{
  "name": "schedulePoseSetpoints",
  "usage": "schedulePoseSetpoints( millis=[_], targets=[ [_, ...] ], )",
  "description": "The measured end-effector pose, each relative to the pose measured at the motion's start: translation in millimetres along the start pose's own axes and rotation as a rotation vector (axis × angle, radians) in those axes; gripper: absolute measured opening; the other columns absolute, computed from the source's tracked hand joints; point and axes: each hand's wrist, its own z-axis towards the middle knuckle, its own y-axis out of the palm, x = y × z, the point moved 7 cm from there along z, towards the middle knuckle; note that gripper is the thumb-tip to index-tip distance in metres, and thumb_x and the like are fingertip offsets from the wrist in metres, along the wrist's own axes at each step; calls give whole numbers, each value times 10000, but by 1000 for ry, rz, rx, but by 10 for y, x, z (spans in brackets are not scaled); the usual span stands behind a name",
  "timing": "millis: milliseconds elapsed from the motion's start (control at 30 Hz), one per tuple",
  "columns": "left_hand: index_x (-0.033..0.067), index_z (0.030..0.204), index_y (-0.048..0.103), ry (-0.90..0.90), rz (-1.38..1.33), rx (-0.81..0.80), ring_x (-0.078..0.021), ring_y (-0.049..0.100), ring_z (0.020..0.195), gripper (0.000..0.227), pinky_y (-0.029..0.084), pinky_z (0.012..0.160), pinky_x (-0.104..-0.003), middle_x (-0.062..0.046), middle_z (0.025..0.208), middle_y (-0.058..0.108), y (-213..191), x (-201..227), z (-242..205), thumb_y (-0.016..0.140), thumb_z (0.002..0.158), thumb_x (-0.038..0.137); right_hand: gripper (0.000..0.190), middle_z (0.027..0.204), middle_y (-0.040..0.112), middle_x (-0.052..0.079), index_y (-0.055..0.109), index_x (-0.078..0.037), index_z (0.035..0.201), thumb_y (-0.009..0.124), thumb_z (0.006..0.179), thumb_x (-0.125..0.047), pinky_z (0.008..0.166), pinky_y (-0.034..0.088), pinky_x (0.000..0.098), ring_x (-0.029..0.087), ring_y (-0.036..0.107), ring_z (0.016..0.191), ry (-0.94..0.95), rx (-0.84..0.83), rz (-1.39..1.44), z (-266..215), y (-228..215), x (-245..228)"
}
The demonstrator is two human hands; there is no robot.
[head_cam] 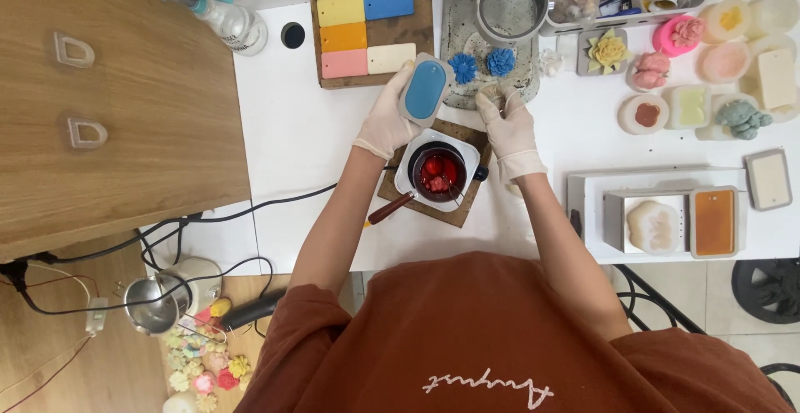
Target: Applying melted soap/wax to detailed molds and assembling small decorative flower shapes.
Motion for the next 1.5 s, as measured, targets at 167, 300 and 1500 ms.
schedulePoseSetpoints(
  millis=[167,300,1500],
  targets=[
    [50,1389,558,46,129,-80,-255,681,1167,482,594,939,-366,-148,1328,651,586,-79,-444,483,1078,410,256,901,637,-16,677,-35,1165,654,1045,-260,769,468,223,68,551,824,3,-44,122,-171,-13,-264],
    [47,1406,533,99,236,-70,-223,681,1121,492,587,957,-373,-127,1305,653,891,-184,-795,471,1084,414,317,994,690,-35,676,-38,1268,613,1068,-275,859,502,207,50,613,900,-98,-99,246,-312,-37,-625],
    [-32,1441,491,549,250,403,-331,691,1162,692,605,963,-407,-226,1288,671,1093,-620,-3143,328,1053,517,307,799,649,-35,757,-100,1246,620,1013,-245,634,521,216,44,570,682,89,-149,-266,-462,-842,-651]
  ],
)
